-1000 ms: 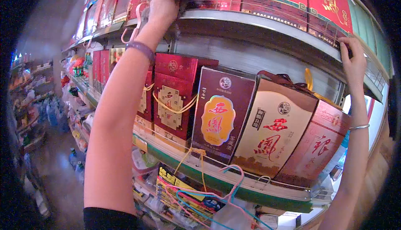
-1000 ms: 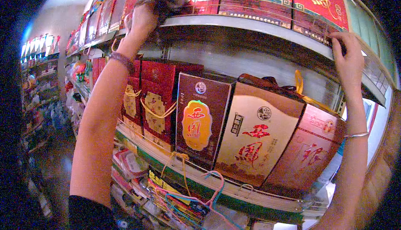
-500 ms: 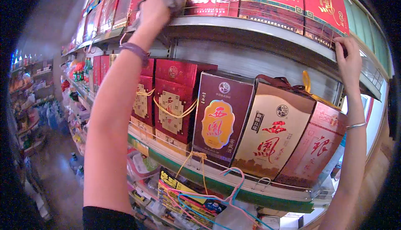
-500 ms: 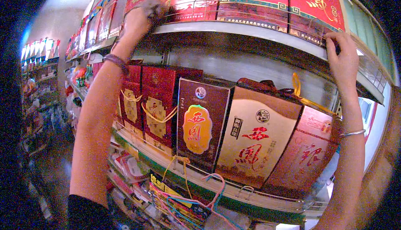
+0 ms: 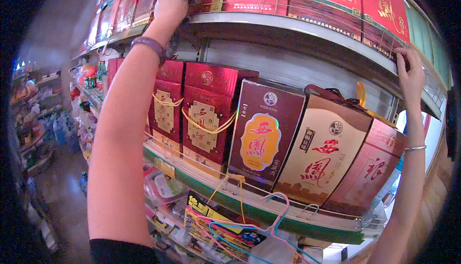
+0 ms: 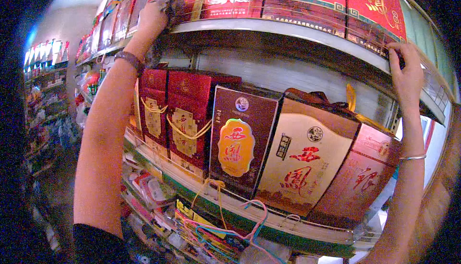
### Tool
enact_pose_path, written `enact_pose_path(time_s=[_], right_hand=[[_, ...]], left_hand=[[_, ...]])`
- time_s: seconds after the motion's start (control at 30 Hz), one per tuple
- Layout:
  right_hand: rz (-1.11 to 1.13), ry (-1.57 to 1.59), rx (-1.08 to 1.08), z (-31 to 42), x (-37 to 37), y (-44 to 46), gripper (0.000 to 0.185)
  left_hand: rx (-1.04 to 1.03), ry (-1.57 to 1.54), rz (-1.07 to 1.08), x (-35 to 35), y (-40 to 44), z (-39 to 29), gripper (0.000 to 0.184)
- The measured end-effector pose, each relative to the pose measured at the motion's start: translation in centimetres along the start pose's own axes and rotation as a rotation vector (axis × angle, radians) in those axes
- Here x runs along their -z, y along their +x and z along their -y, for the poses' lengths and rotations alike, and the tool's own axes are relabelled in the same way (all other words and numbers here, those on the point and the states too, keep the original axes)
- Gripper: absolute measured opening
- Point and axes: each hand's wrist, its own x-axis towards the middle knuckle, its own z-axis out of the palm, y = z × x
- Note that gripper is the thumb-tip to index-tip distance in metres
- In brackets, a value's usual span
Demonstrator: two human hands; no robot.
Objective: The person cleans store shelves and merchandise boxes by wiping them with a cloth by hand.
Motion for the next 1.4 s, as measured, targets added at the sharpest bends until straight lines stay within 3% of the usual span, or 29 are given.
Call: enact_pose_path(time_s=[0.27,0.37,0.43,0.5,0.57,0.6,0.7,0.73,0.83,0.9,0.93,1.03,1.07,1.17,1.2,1.23,1.3,1.37,1.4], right_hand=[[-0.046,-0.024,0.029,0.6,0.0,0.1,0.012],[-0.050,-0.010,0.010,1.0,0.1,0.2,0.012],[-0.053,-0.012,0.003,1.0,0.1,0.3,0.012],[-0.065,-0.037,0.009,1.1,0.1,0.4,0.012],[-0.058,0.015,-0.007,1.6,0.3,0.5,0.012],[-0.057,0.017,-0.008,1.6,0.4,0.5,0.012],[-0.072,0.030,0.015,1.3,0.0,0.6,0.012],[-0.079,0.026,0.027,0.9,0.0,0.5,0.012],[-0.058,0.039,0.058,0.8,0.6,0.4,0.012],[-0.046,0.134,0.030,0.6,1.3,0.2,0.012],[-0.005,0.244,-0.103,0.4,2.0,0.0,0.013],[-0.164,0.004,-0.005,-2.6,4.9,-0.7,0.016],[-0.157,-0.062,-0.035,-3.8,5.9,-1.2,0.020],[-0.101,-0.179,0.038,-8.6,6.8,-3.0,0.025],[-0.073,-0.171,0.069,-9.0,7.0,-3.5,0.030],[-0.070,-0.176,0.081,-9.0,7.4,-3.6,0.031],[-0.060,-0.182,0.103,-8.5,7.6,-3.7,0.032],[-0.030,-0.186,0.067,-8.5,7.8,-3.5,0.032],[-0.017,-0.167,0.054,-8.7,8.0,-3.2,0.032]], left_hand=[[-0.043,0.123,0.085,0.7,-1.9,-3.4,0.024],[-0.191,-0.259,-0.267,0.8,-4.2,-6.3,0.023],[-0.435,-0.540,-0.429,1.6,-4.6,-9.8,0.025],[-0.292,-0.511,-0.392,1.3,-4.7,-13.3,0.022],[-0.386,-0.442,-0.374,1.2,-3.7,-15.9,0.016],[-0.315,-0.475,-0.323,2.3,-4.2,-17.4,0.011],[-0.633,-0.569,-0.493,0.7,-5.2,-21.0,0.010],[-0.597,-0.290,-0.372,3.2,-6.3,-22.8,0.010],[-0.464,-0.185,-0.009,4.0,-4.7,-22.9,0.013],[-0.504,-0.253,-0.157,3.4,-4.2,-20.4,0.018],[-0.480,-0.342,-0.240,3.5,-4.5,-19.5,0.018],[-0.550,-0.361,-0.471,1.8,-3.8,-19.1,0.020],[-0.471,-0.351,-0.407,1.1,-3.8,-19.9,0.023],[-0.747,-0.841,-0.462,1.0,-5.0,-24.5,0.029],[-0.576,-0.894,-0.369,2.0,-6.0,-26.9,0.032],[-0.694,-0.866,-0.436,2.2,-5.6,-29.0,0.031],[-0.693,-0.995,-0.450,2.5,-5.9,-33.5,0.025],[-0.579,-0.490,-0.280,3.3,-5.4,-37.0,0.019],[-0.629,-0.501,-0.319,4.7,-5.8,-37.9,0.011]])
